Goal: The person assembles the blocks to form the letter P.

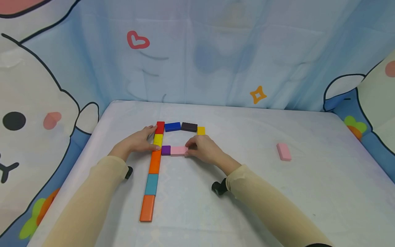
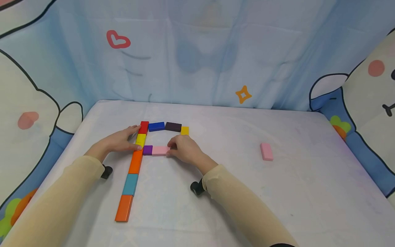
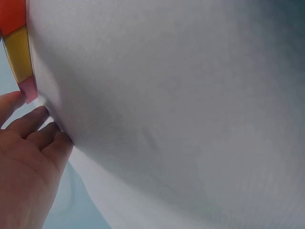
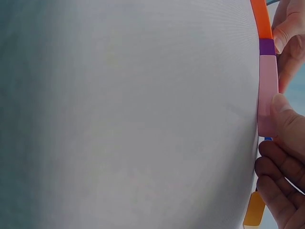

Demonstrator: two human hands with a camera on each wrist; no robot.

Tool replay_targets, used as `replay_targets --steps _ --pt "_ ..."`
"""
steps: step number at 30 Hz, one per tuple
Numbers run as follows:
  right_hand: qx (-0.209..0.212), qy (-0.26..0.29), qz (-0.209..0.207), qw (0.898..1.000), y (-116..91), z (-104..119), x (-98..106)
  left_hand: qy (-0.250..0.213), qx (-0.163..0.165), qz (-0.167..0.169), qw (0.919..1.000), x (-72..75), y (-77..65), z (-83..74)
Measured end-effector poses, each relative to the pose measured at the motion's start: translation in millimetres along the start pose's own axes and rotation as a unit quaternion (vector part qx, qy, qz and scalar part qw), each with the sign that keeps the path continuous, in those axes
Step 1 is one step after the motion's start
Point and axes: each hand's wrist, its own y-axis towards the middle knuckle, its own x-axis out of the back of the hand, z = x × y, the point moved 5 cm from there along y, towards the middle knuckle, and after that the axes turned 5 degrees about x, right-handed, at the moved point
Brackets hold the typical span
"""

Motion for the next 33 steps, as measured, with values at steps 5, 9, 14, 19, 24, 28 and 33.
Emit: replay_targets --steps 5,9,14,19,24,28,33 --pt "0.001 0.001 0.0 1.0 0.2 -0.4 -0.3 0.001 0.001 0.001 1.0 -0.1 0.0 -0.3" --pt "0.005 -0.003 0.001 1.0 0.8 -0.7 -0.9 0.002 0.001 0.002 1.0 -0.3 0.3 0.1" --pt "0.007 -0.003 0.001 1.0 1.0 -0.9 -1.7 0.0 0.004 0.004 1.0 0.1 -0.3 0.7" --pt "0.01 -0.006 0.001 1.0 0.1 -1.0 -1.5 -0.003 0.006 0.006 1.0 0.7 -0.8 0.5" --pt "0.01 -0.003 0.005 1.0 -0.5 -1.3 -0.5 -0.002 0.005 0.005 1.0 0.5 -0.5 0.1" --pt "0.015 -0.001 0.006 1.0 -2.0 -0.9 0.9 -0.002 0.004 0.004 1.0 0.2 -0.1 0.2" --pt "0.019 0.004 0.005 1.0 -4.5 -3.8 2.2 0.001 0.004 0.003 1.0 0.1 0.2 0.2"
